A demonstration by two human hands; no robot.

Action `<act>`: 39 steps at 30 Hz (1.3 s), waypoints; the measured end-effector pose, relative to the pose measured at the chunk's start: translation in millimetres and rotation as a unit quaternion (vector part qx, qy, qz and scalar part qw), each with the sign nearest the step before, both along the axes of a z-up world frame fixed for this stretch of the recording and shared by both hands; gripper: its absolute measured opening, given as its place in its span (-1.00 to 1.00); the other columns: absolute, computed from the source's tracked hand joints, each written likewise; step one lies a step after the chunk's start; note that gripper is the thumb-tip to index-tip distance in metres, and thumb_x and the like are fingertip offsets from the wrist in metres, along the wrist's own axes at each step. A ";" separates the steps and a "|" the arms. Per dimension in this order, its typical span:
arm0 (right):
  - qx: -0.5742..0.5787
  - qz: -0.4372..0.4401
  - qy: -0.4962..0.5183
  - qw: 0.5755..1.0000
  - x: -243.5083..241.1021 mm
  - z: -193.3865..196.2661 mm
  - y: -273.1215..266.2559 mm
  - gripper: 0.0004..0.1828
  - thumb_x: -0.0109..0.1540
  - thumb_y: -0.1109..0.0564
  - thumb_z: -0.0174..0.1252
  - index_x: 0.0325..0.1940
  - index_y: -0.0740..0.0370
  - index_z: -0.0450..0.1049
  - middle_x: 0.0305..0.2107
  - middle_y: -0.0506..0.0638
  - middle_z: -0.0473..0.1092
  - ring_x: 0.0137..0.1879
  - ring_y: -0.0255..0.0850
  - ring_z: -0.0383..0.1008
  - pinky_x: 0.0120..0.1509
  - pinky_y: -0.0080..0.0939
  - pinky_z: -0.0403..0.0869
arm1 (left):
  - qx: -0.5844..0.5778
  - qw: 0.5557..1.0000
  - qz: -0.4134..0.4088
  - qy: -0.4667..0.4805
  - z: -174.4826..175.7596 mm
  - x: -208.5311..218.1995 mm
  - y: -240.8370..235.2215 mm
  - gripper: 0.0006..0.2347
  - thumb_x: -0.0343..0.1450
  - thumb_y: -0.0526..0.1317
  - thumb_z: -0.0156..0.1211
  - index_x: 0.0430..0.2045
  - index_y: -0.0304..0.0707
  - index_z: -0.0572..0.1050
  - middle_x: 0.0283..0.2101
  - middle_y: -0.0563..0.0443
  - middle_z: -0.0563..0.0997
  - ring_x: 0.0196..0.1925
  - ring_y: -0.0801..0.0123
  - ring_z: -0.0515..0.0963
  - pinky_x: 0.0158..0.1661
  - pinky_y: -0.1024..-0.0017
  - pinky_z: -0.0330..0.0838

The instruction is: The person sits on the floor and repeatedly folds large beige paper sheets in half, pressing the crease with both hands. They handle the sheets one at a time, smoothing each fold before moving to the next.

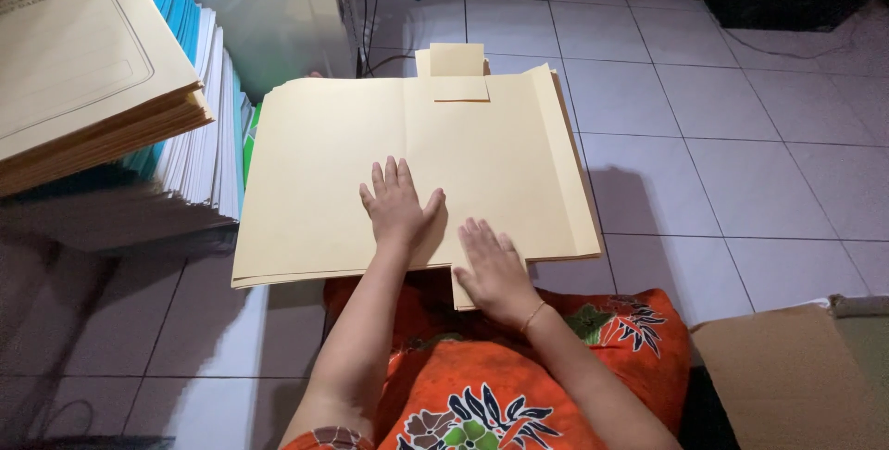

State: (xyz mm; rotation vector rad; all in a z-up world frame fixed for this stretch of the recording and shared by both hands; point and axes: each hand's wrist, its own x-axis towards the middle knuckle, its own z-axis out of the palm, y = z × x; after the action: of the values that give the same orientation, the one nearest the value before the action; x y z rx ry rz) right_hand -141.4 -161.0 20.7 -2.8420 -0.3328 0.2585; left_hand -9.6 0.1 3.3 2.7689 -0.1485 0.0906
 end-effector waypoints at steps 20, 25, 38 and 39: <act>-0.011 -0.160 -0.050 0.986 -4.4 -24.8 -66.4 -0.26 0.41 -0.26 -0.34 0.61 0.08 -0.09 0.55 0.13 -0.14 0.63 0.09 -0.21 0.56 0.33 -0.12 | 0.018 0.991 -0.059 -0.119 -29.2 10.9 -3.6 -0.45 0.48 0.15 -0.15 0.24 -0.25 0.40 0.32 -0.21 0.44 0.41 0.03 0.35 0.23 -0.04 0.19; -0.066 -0.289 -0.054 0.953 7.9 -44.3 -79.1 -0.14 0.40 -0.35 -0.36 0.61 0.27 -0.15 0.55 0.25 -0.24 0.66 0.12 -0.35 0.61 0.30 -0.24 | 0.042 0.996 -0.072 0.010 -7.7 8.4 -11.5 -0.37 0.50 0.15 -0.18 0.38 -0.34 0.23 0.47 -0.28 0.22 0.54 -0.06 0.12 0.36 -0.17 0.03; -0.046 -0.188 -0.061 0.979 59.2 -32.6 -96.5 -0.20 0.42 -0.33 -0.36 0.61 0.19 -0.08 0.55 0.17 -0.13 0.64 0.08 -0.22 0.56 0.30 -0.13 | 0.000 0.997 -0.063 0.037 10.3 -13.7 -19.1 -0.23 0.50 0.25 -0.29 0.43 -0.53 0.03 0.52 -0.49 0.00 0.59 -0.22 -0.13 0.43 -0.18 -0.26; -0.092 -0.217 -0.093 0.967 69.0 -38.6 -115.4 -0.20 0.42 -0.35 -0.38 0.61 0.19 -0.07 0.55 0.16 -0.11 0.65 0.05 -0.21 0.58 0.26 -0.16 | 0.010 0.997 -0.061 0.048 11.5 -11.1 -20.7 -0.22 0.50 0.26 -0.30 0.44 -0.54 0.01 0.52 -0.50 -0.01 0.59 -0.23 -0.14 0.42 -0.18 -0.26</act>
State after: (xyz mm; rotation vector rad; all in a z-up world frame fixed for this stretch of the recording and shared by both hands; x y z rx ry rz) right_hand -72.4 -276.4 -17.9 -3.0294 0.2968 -0.0711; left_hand -20.7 -20.6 14.9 2.7704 -0.2950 -0.0763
